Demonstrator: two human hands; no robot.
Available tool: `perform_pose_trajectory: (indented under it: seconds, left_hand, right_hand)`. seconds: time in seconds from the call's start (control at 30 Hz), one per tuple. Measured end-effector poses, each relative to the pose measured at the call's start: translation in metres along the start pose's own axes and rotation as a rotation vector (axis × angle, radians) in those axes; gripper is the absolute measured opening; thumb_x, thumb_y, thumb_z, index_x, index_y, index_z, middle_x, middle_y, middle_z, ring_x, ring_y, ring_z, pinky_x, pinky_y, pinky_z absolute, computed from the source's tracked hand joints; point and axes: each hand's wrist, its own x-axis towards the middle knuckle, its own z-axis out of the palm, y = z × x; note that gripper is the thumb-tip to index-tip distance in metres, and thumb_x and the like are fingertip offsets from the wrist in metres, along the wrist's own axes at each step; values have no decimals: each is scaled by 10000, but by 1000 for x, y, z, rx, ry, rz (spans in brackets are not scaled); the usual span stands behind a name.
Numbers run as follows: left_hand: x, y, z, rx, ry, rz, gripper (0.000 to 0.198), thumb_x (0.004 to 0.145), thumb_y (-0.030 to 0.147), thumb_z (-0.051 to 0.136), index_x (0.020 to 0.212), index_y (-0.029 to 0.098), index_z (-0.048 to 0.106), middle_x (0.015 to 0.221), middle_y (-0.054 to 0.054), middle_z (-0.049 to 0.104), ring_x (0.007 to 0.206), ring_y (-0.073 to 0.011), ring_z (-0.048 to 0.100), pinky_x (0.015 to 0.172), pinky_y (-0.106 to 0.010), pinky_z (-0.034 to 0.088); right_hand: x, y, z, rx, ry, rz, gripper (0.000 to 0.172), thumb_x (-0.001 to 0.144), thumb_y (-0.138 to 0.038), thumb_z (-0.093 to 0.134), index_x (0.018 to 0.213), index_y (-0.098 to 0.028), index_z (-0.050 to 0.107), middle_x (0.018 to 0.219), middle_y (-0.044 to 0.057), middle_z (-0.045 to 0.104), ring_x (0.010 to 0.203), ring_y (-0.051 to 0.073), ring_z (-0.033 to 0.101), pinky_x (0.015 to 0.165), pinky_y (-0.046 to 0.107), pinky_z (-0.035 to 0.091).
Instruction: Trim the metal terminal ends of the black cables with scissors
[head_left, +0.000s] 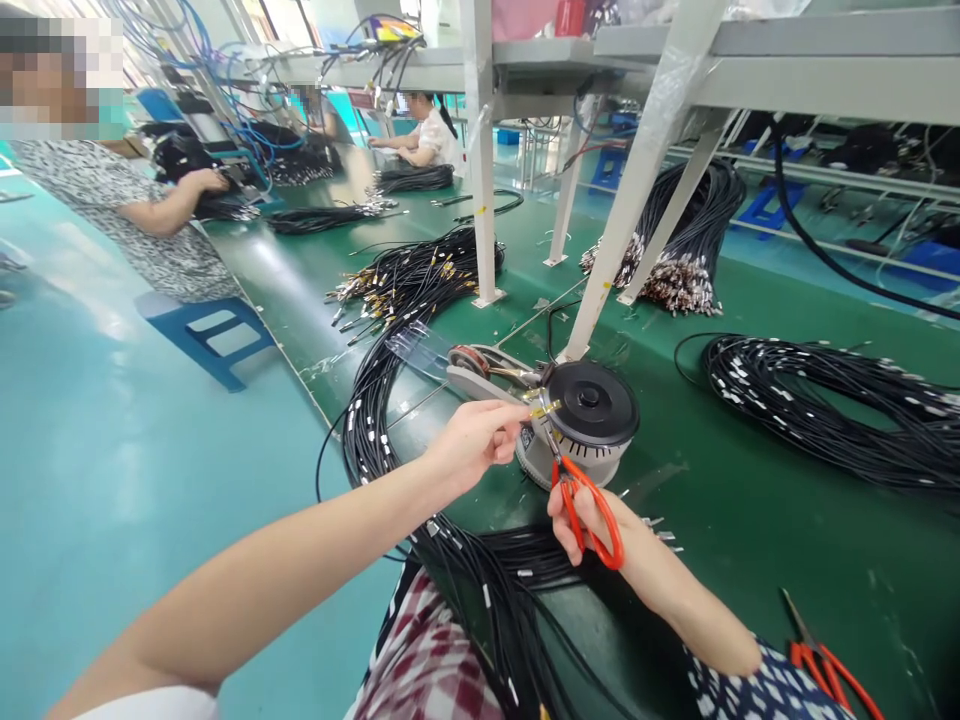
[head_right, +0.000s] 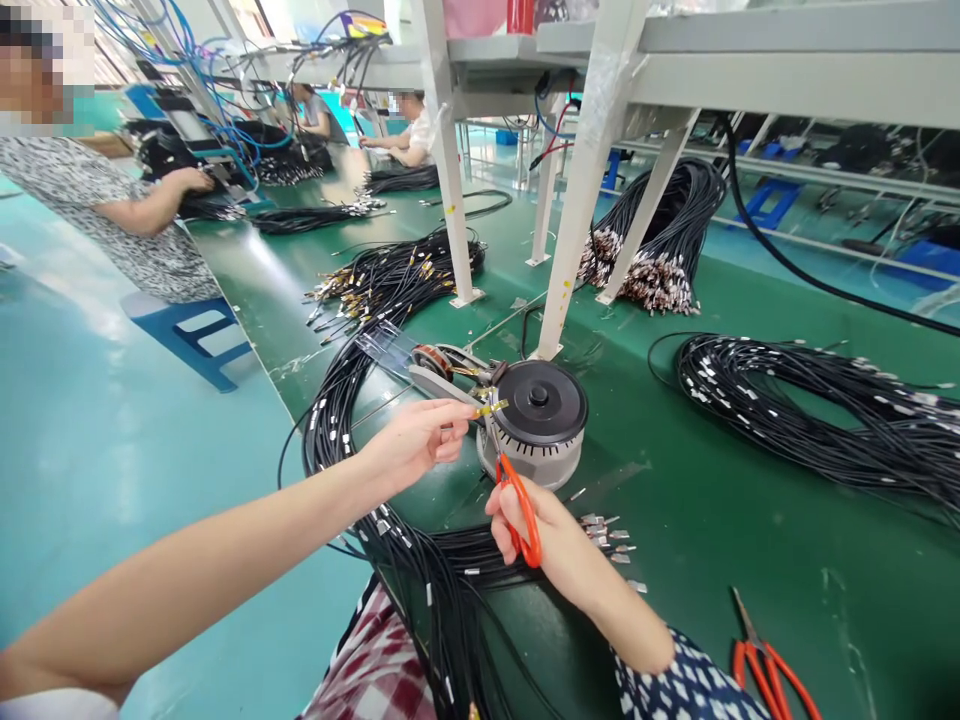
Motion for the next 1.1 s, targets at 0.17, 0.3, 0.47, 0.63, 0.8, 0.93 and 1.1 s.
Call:
perform_pose_trajectory:
  seconds: [0.17, 0.3, 0.47, 0.63, 0.8, 0.93, 1.1]
  left_hand:
    - [2, -1, -3, -33, -25, -23, 231, 684, 238, 756, 583, 118, 586, 518, 30, 488, 379, -44, 378, 441, -236, 223]
    - [3, 0, -4, -51, -30, -38, 256, 690, 229, 754, 561, 125, 558, 510, 33, 485, 380, -44, 378, 437, -231, 222]
    - [3, 2, -3, -63, -26, -51, 247, 686, 218, 749, 564, 126, 554, 501, 37, 477, 379, -44, 373, 431, -226, 216]
    - [3, 3, -4, -64, -11, -58, 220, 686, 209, 743, 581, 123, 571, 505, 33, 489, 378, -43, 369, 433, -227, 229]
    - [3, 4, -5, -53, -23, -60, 265, 694, 211, 734, 536, 132, 536, 494, 31, 481, 373, -48, 378, 436, -233, 228]
    - [3, 5, -4, -44, -23, -53, 261, 706, 205, 723, 539, 134, 535, 494, 33, 478, 372, -49, 378, 439, -236, 225]
    - [2, 5, -4, -37, -20, -44, 267, 697, 212, 733, 539, 141, 530, 496, 33, 477, 371, -51, 378, 442, -242, 227]
  right_hand:
    - [10, -5, 1, -28, 12, -25, 601, 843, -778, 463, 896, -182, 519, 619, -33, 501, 564, 119, 427, 598, 284, 323]
    - [18, -7, 2, -47, 38, -12, 620, 816, -794, 485, 875, -179, 528, 600, -33, 508, 550, 117, 433, 581, 284, 328]
    - [22, -12, 5, -56, 87, -14, 608, 799, -788, 519, 861, -183, 526, 587, -41, 502, 545, 110, 433, 574, 277, 347]
    - [24, -13, 4, -78, 102, -10, 588, 802, -777, 525, 845, -191, 526, 576, -44, 490, 535, 110, 429, 570, 277, 369]
    - [26, -14, 4, -70, 99, -8, 592, 777, -787, 548, 818, -197, 514, 559, -46, 490, 522, 109, 420, 553, 277, 366]
    - [27, -13, 5, -56, 105, -6, 592, 763, -789, 566, 811, -202, 505, 548, -52, 484, 515, 106, 414, 545, 274, 356]
    - [28, -11, 5, -50, 111, -6, 570, 777, -773, 569, 795, -207, 499, 549, -51, 479, 513, 105, 412, 543, 276, 356]
